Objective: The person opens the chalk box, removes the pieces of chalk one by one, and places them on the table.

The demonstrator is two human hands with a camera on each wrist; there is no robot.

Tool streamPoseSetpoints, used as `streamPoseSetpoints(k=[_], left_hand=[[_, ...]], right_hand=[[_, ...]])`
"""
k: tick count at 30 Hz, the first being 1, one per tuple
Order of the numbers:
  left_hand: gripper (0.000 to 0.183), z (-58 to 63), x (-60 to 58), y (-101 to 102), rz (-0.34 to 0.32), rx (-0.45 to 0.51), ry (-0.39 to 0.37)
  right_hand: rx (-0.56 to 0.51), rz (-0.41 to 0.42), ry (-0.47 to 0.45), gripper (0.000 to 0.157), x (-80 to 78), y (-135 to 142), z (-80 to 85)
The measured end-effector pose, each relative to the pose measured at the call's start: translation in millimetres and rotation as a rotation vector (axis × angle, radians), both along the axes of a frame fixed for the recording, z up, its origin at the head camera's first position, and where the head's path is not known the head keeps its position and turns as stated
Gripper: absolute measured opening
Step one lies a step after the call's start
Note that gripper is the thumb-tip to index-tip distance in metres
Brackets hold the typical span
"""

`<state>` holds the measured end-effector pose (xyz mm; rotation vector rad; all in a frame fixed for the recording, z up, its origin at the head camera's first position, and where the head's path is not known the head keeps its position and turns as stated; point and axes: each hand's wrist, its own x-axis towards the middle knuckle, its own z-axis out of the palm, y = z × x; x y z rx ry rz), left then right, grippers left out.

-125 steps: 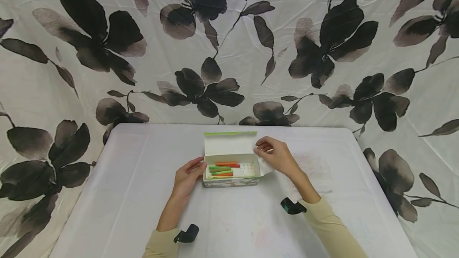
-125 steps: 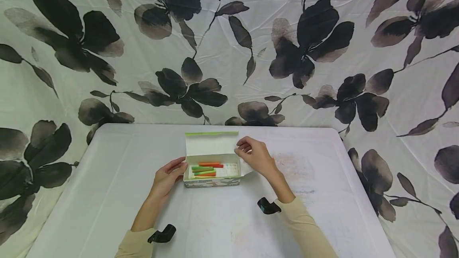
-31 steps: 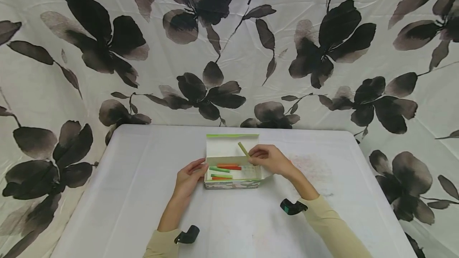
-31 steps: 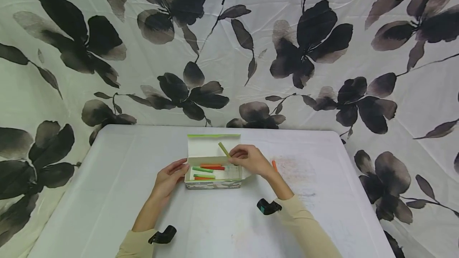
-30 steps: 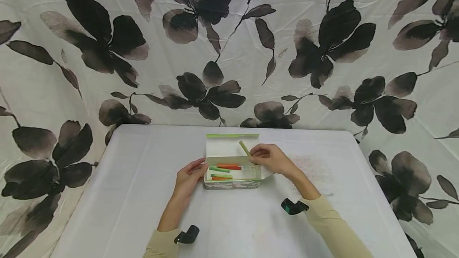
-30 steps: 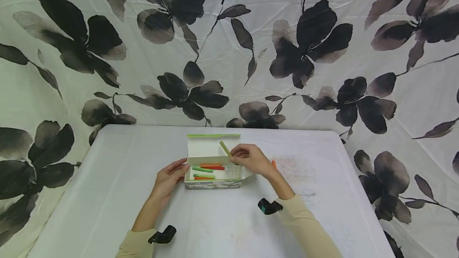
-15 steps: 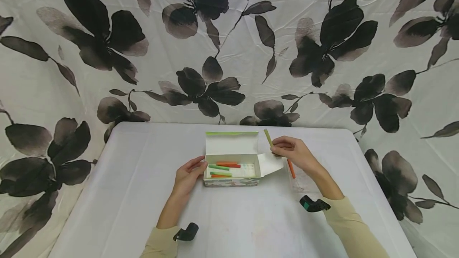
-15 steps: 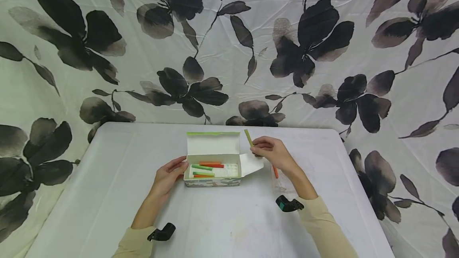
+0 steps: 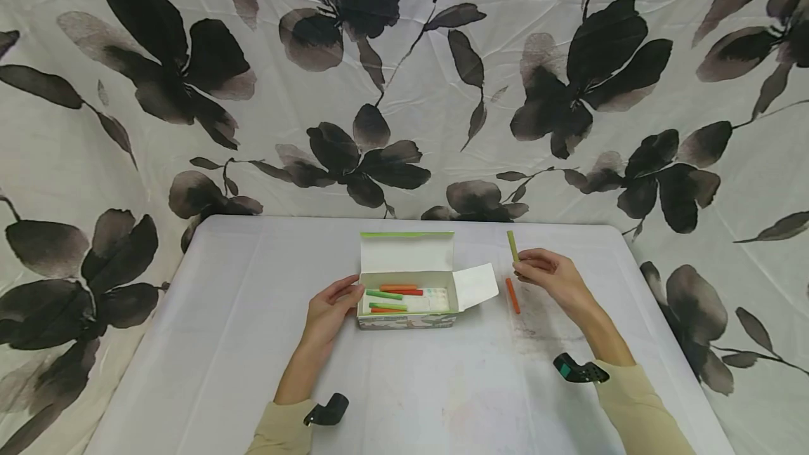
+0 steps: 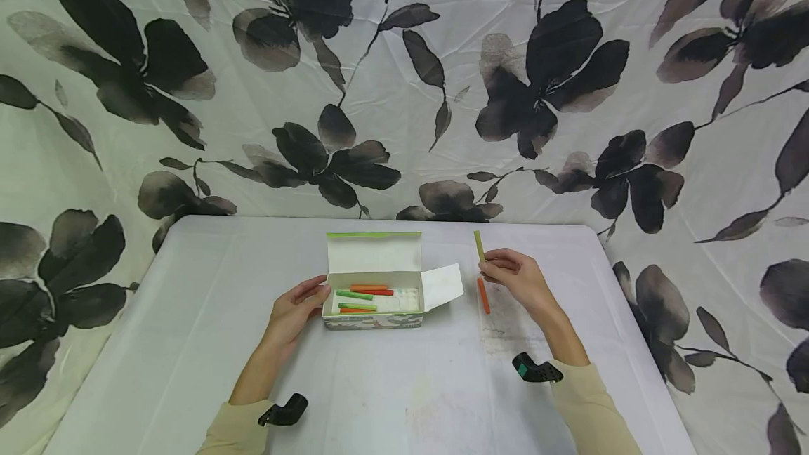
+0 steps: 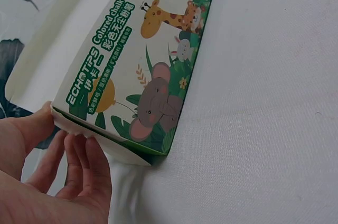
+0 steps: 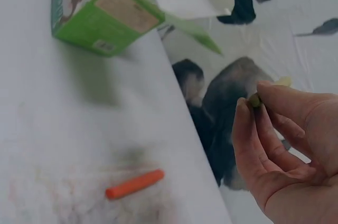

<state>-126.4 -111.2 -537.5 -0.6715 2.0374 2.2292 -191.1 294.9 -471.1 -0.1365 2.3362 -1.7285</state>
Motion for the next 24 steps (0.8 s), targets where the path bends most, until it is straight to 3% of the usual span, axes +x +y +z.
streamPoseSetpoints(k=[6,17,24], left_hand=[[0.046,-0.7,-4.2,3,0.011,0.0,-0.003],[0.048,3.4,-3.9,5,0.018,0.002,-0.015],[0.046,1.9,-4.0,3,0.014,-0.004,-0.017]], right_hand=[[-0.017,-0.048,-0.043,0.054,-3.3,20,-18.9],[0.152,-0.119,-0.091,0.056,3.2,38,-58.2],[0.244,-0.13,-0.105,0.052,10.3,36,-68.8]])
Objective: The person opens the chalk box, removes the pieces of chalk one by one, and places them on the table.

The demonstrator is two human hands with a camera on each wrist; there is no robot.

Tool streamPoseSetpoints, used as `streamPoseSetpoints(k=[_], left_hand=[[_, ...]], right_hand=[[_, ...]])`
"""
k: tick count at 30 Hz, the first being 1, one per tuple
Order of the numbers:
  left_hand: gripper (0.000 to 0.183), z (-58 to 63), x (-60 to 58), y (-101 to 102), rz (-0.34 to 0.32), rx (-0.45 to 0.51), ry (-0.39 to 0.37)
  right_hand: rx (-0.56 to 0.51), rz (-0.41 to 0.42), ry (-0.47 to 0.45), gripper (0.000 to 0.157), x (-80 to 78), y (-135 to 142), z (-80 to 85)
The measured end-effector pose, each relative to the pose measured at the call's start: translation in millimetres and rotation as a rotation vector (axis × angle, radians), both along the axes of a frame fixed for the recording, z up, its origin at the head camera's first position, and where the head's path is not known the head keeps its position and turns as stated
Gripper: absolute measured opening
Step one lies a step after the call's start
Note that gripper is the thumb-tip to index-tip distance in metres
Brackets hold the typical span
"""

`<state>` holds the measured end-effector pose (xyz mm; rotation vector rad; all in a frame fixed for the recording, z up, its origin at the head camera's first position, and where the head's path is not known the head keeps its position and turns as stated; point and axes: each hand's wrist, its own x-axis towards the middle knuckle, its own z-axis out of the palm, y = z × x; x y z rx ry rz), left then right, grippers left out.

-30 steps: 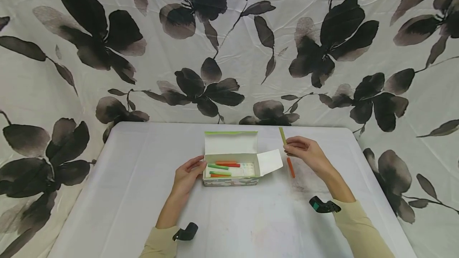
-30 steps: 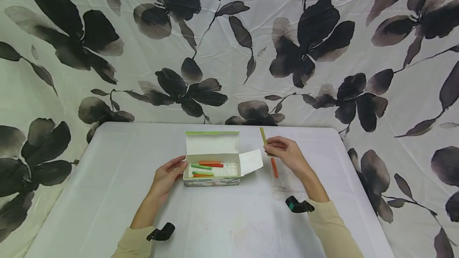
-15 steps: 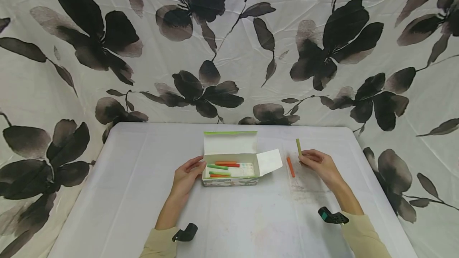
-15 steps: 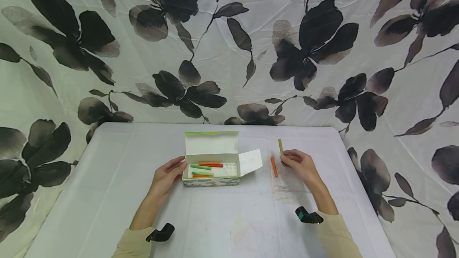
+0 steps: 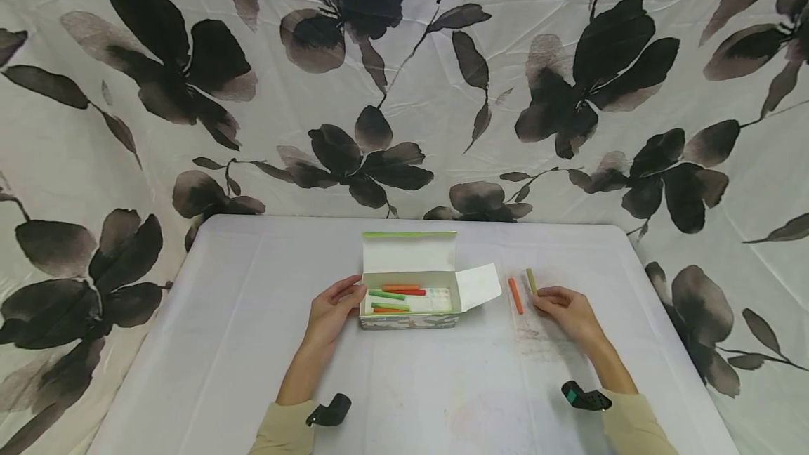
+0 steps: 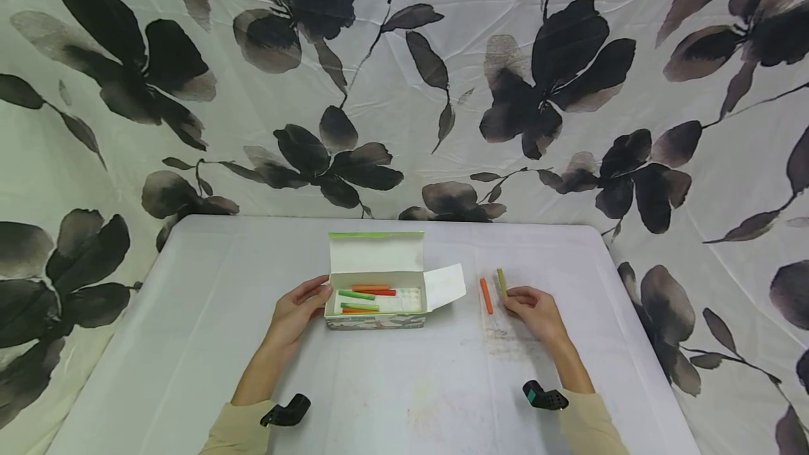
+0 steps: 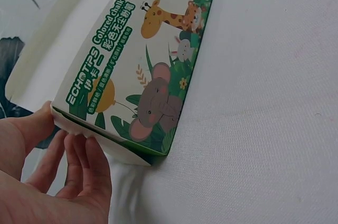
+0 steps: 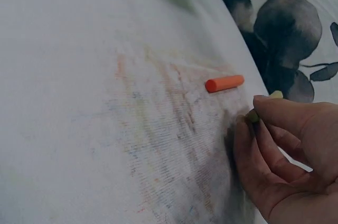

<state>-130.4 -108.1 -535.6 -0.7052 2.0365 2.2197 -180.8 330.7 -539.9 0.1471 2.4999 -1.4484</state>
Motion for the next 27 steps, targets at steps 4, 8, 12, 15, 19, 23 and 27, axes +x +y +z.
streamPoseSetpoints(k=[4,8,12,15,19,23,27], left_hand=[[0.045,-1.5,0.9,0,-0.004,-0.001,0.003],[0.047,-2.5,1.6,-1,-0.011,0.002,0.017],[0.049,-2.9,3.2,-2,-0.016,0.02,0.025],[0.05,-3.1,4.1,-2,-0.022,0.032,0.033],[0.049,-4.6,4.1,-2,-0.027,0.032,0.04],[0.046,-6.0,4.3,-2,-0.025,0.022,0.043],[0.046,-4.8,5.3,-4,-0.019,0.019,0.043]], right_hand=[[0.008,0.004,0.009,0.045,3.3,-2,-1.5],[0.078,0.02,0.051,0.038,4.6,-6,0.8],[0.196,0.044,0.097,0.033,4.5,-10,2.4],[0.275,0.05,0.136,0.028,5.6,-11,2.3],[0.313,0.062,0.174,0.023,7.5,-11,2.1],[0.307,0.074,0.204,0.02,8.4,-14,5.6],[0.312,0.078,0.252,0.02,8.8,-19,15.6]])
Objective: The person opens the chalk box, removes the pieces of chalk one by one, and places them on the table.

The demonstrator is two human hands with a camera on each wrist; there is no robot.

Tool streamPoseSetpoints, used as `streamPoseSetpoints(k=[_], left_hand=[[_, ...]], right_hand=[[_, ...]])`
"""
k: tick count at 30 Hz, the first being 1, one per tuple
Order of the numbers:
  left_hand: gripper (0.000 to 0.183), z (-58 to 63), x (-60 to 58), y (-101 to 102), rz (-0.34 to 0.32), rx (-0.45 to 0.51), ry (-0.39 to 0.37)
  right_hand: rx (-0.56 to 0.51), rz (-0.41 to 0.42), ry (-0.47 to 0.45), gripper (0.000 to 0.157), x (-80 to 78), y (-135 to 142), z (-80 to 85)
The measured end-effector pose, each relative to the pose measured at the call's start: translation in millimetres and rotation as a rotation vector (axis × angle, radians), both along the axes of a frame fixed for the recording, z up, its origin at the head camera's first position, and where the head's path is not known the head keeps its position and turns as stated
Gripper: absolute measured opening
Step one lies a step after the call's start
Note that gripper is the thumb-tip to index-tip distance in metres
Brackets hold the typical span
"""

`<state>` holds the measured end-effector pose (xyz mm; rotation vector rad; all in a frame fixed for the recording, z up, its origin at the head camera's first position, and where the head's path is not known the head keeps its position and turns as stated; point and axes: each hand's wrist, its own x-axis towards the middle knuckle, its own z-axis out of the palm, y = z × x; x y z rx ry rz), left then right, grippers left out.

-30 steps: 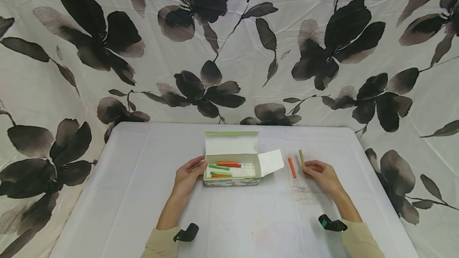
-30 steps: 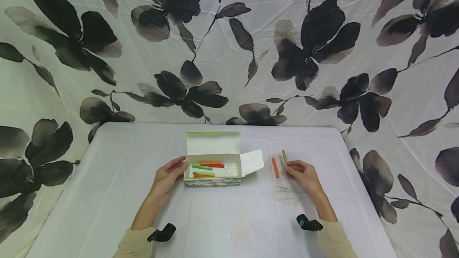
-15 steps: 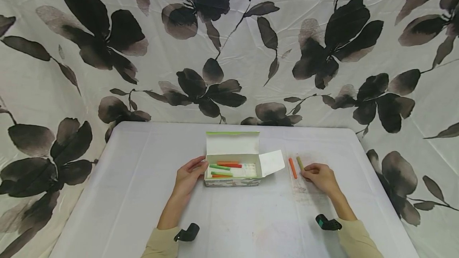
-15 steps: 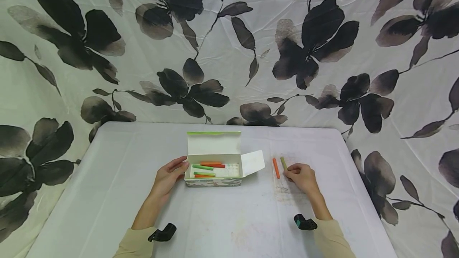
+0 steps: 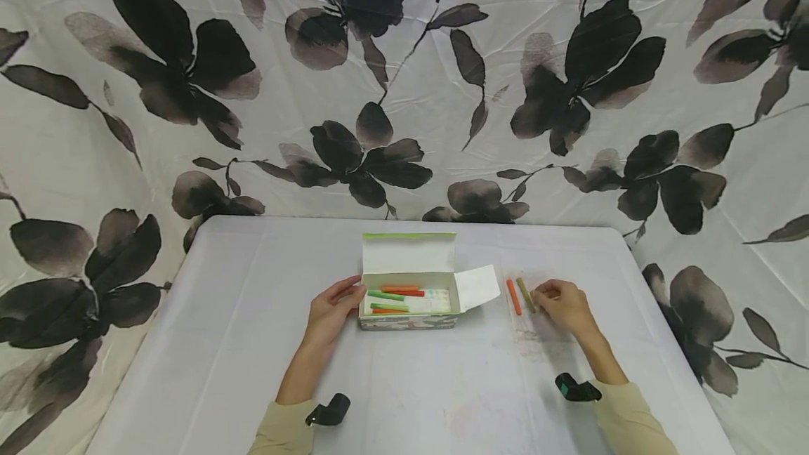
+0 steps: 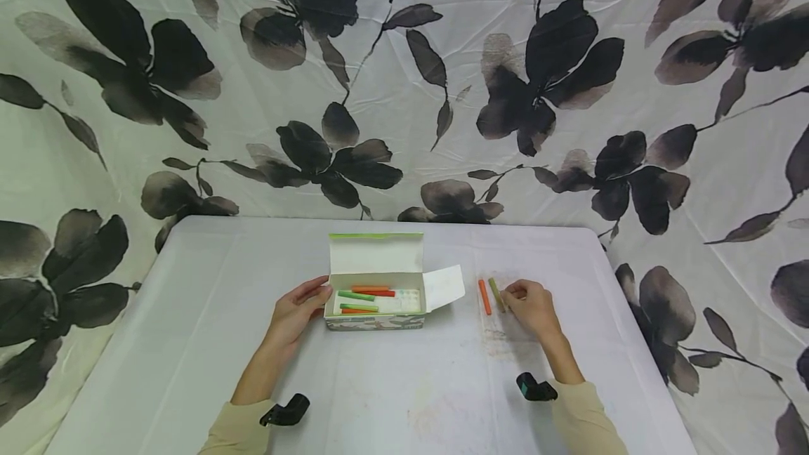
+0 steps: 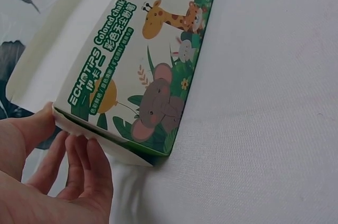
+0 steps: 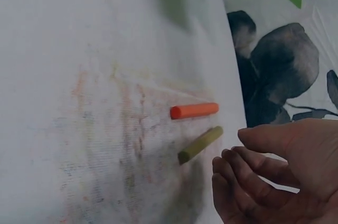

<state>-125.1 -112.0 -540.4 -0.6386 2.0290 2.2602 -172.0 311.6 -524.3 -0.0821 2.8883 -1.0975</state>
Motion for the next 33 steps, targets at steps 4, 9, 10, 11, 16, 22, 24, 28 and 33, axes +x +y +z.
streamPoseSetpoints(k=[4,9,10,11,16,22,24,28,33], left_hand=[[0.047,2.2,0.3,-2,-0.006,0.009,-0.007],[0.048,1.1,-1.0,-4,-0.011,-0.002,-0.022],[0.047,1.1,-1.4,-4,-0.012,-0.011,-0.026],[0.047,-0.4,-1.6,-4,-0.012,-0.024,-0.027],[0.047,-0.1,-1.9,-4,-0.019,-0.056,-0.033],[0.045,-1.6,-2.9,-4,-0.019,-0.049,-0.035],[0.045,-1.8,-3.0,-3,-0.018,-0.046,-0.036],[0.046,-1.3,-2.8,-2,-0.019,-0.03,-0.041],[0.047,-0.1,-1.9,-1,-0.018,-0.011,-0.039]], right_hand=[[-0.01,0.011,0.036,0.022,-1.8,-7,15.4],[-0.057,0.054,0.085,0.023,-5.9,-20,35.5],[-0.064,0.065,0.099,0.022,-6.6,-23,38.9],[-0.071,0.074,0.114,0.021,-7.2,-26,42.1],[-0.075,0.109,0.184,0.018,-9.2,-42,55.8],[-0.108,0.157,0.191,0.018,-11.2,-66,69.3],[-0.121,0.174,0.19,0.018,-12.4,-74,71.5],[-0.136,0.207,0.187,0.016,-14.8,-89,72.3],[-0.148,0.258,0.193,0.015,-17.2,-106,69.3]])
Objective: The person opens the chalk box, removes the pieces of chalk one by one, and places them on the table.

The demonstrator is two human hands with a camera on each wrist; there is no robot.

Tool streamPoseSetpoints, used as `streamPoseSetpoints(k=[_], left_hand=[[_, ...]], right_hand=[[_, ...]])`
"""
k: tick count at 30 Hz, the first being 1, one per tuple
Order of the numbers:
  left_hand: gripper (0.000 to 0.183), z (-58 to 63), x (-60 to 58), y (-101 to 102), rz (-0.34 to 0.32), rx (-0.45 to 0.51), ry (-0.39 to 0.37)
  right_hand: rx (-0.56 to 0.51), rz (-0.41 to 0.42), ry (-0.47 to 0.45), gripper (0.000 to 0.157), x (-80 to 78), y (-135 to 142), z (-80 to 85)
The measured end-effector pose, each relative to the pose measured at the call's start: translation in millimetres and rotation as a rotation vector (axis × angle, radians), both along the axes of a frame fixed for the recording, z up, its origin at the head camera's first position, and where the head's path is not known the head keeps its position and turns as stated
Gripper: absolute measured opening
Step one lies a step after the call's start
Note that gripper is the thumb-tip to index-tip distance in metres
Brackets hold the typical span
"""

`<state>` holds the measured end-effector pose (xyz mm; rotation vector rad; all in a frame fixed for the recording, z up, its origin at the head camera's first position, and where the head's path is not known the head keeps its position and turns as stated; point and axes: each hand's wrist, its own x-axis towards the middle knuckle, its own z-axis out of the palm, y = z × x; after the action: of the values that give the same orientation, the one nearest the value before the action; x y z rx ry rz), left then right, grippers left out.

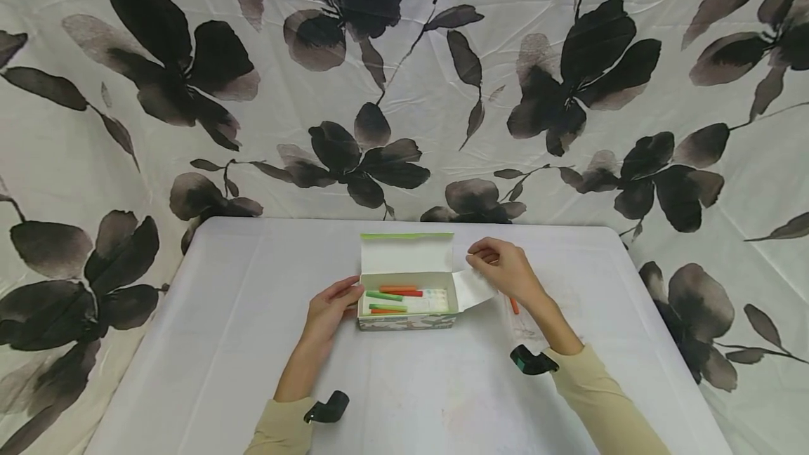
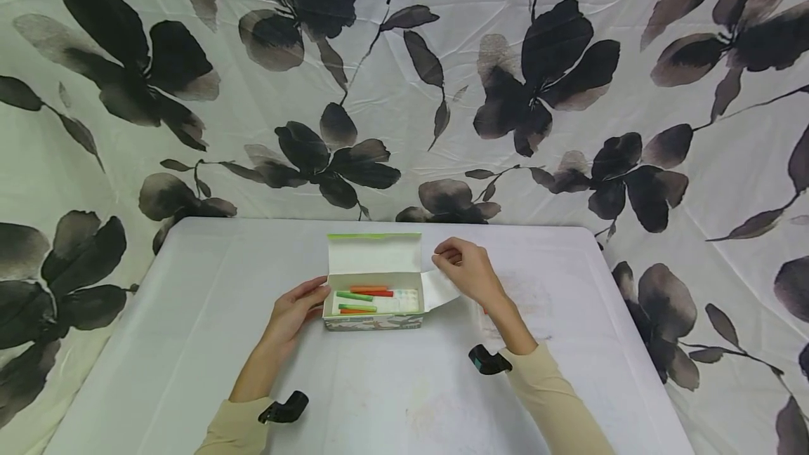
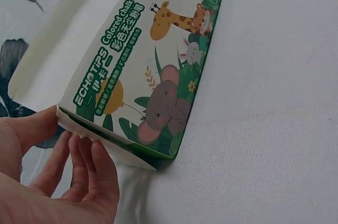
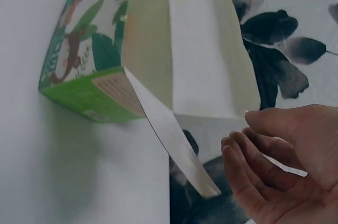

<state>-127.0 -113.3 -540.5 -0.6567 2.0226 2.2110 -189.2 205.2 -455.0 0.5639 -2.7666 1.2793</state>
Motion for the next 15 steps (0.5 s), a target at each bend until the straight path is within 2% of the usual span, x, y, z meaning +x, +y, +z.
streamPoseSetpoints(k=[15], left_hand=[[0.043,0.7,0.1,0,0.008,0.037,0.035]], right_hand=[[-0.007,0.246,-0.035,0.016,-1.6,-40,-28.4]])
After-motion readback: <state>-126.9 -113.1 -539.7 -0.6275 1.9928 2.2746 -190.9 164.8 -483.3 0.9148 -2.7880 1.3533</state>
